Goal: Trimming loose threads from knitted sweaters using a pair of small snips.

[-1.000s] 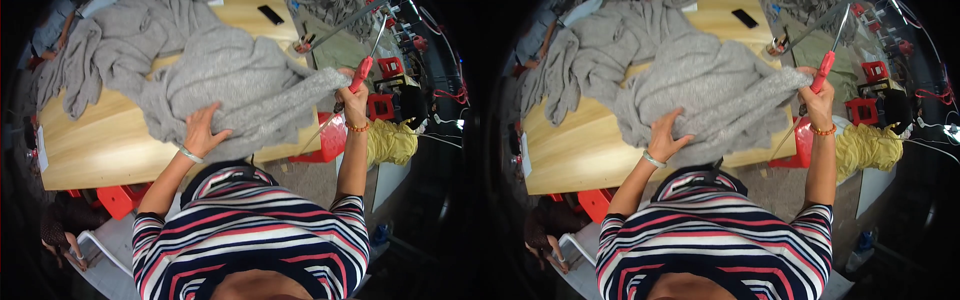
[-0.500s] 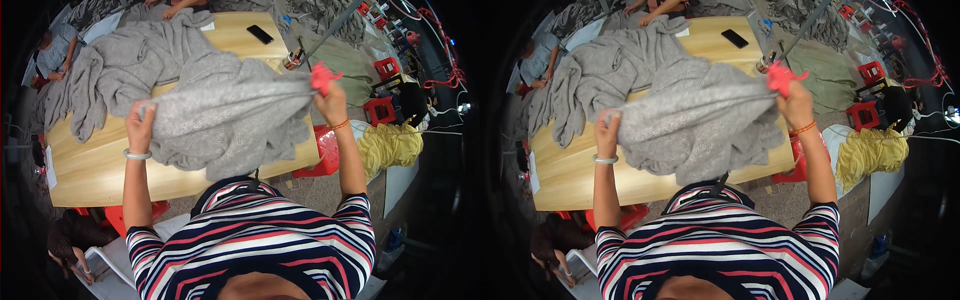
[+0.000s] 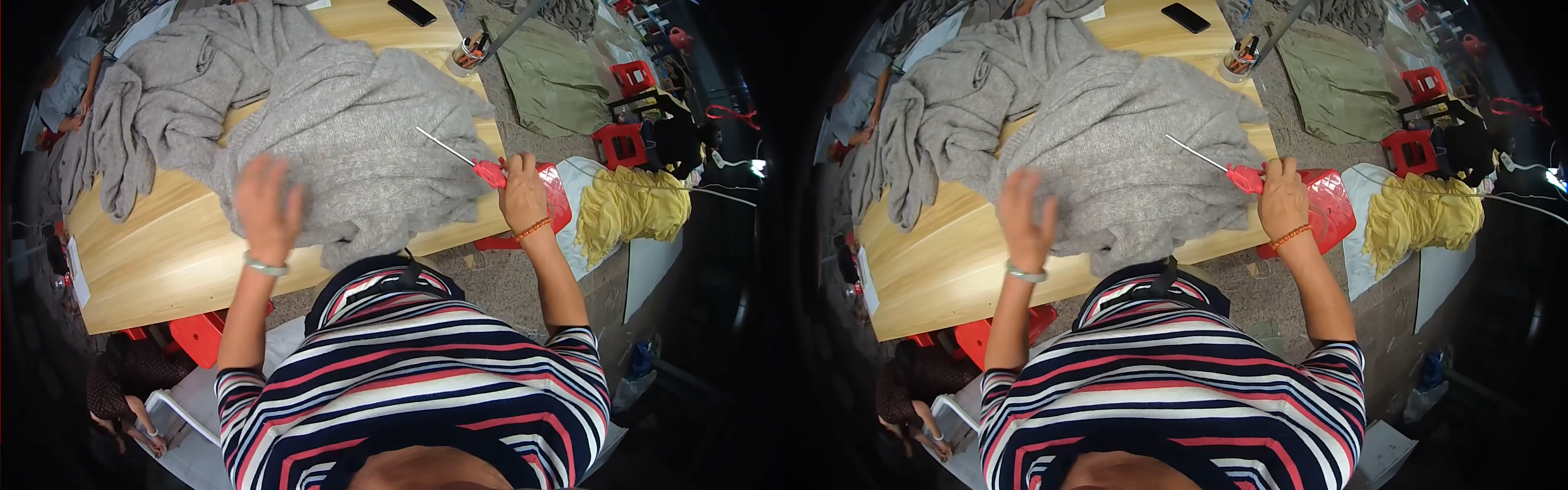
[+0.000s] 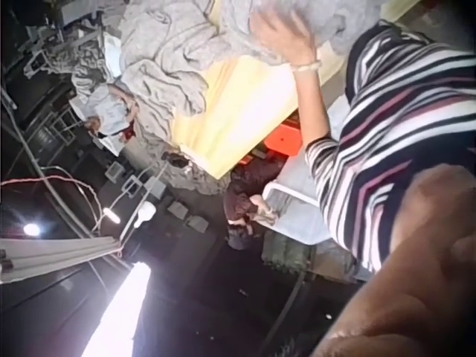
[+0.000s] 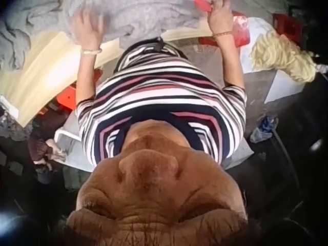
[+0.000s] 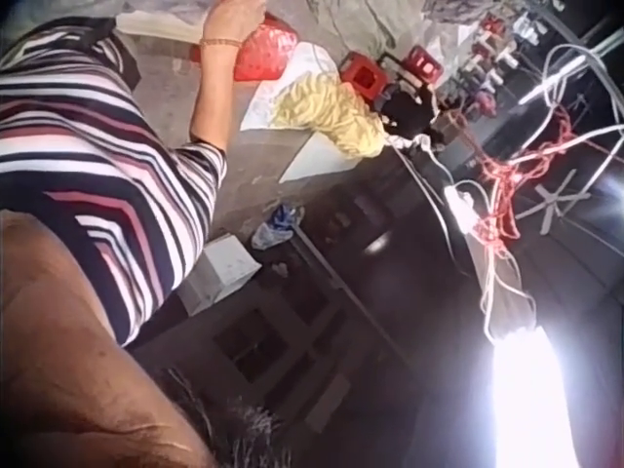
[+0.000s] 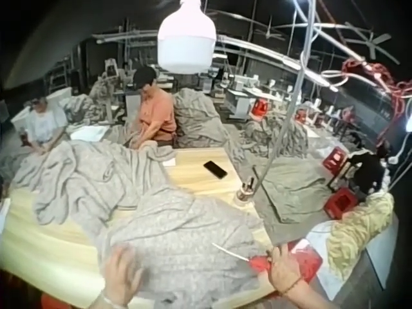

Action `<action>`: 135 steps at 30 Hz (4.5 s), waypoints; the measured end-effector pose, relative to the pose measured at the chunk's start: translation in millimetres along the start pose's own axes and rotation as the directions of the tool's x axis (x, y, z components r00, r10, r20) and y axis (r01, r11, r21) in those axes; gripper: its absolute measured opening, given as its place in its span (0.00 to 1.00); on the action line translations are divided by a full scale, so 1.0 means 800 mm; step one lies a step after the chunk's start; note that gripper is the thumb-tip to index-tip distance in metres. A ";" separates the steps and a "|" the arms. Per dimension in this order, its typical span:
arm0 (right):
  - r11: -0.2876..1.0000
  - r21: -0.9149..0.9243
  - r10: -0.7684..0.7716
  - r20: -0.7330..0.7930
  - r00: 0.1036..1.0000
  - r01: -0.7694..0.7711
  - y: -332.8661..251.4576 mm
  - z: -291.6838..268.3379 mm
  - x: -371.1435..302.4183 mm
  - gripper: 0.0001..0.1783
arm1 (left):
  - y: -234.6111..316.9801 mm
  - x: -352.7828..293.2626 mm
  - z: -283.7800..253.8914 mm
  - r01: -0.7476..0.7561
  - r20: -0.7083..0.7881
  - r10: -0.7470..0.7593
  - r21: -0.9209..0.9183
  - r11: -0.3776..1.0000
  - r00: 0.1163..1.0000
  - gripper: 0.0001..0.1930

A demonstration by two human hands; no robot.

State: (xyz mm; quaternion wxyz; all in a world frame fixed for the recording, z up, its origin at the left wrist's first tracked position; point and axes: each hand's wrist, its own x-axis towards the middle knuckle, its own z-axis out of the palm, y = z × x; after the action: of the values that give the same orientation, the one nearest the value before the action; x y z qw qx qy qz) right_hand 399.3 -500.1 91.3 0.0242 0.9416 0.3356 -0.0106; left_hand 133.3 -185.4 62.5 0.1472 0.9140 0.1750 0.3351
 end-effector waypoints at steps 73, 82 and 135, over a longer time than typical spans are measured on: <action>0.829 0.530 -0.141 -0.108 0.984 0.177 0.003 -0.057 0.028 0.15 | -0.010 0.154 -0.004 0.125 0.447 0.350 -0.744 0.656 0.823 0.25; 0.832 0.492 -0.199 -0.170 0.965 0.258 -0.094 -0.080 0.099 0.14 | -0.024 0.008 0.008 -0.097 0.602 0.317 -0.369 0.924 0.733 0.31; 0.658 0.506 -0.697 0.129 0.706 0.557 -0.025 -0.076 0.001 0.19 | 0.014 -0.098 0.066 0.324 0.329 -0.872 -0.922 -0.212 0.363 0.10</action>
State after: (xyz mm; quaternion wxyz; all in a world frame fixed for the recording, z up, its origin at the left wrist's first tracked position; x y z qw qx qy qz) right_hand 387.7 -481.0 151.3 -0.1367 0.7308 0.6240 -0.2405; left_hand 115.0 -236.4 -15.8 0.7518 0.2779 0.4096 0.4357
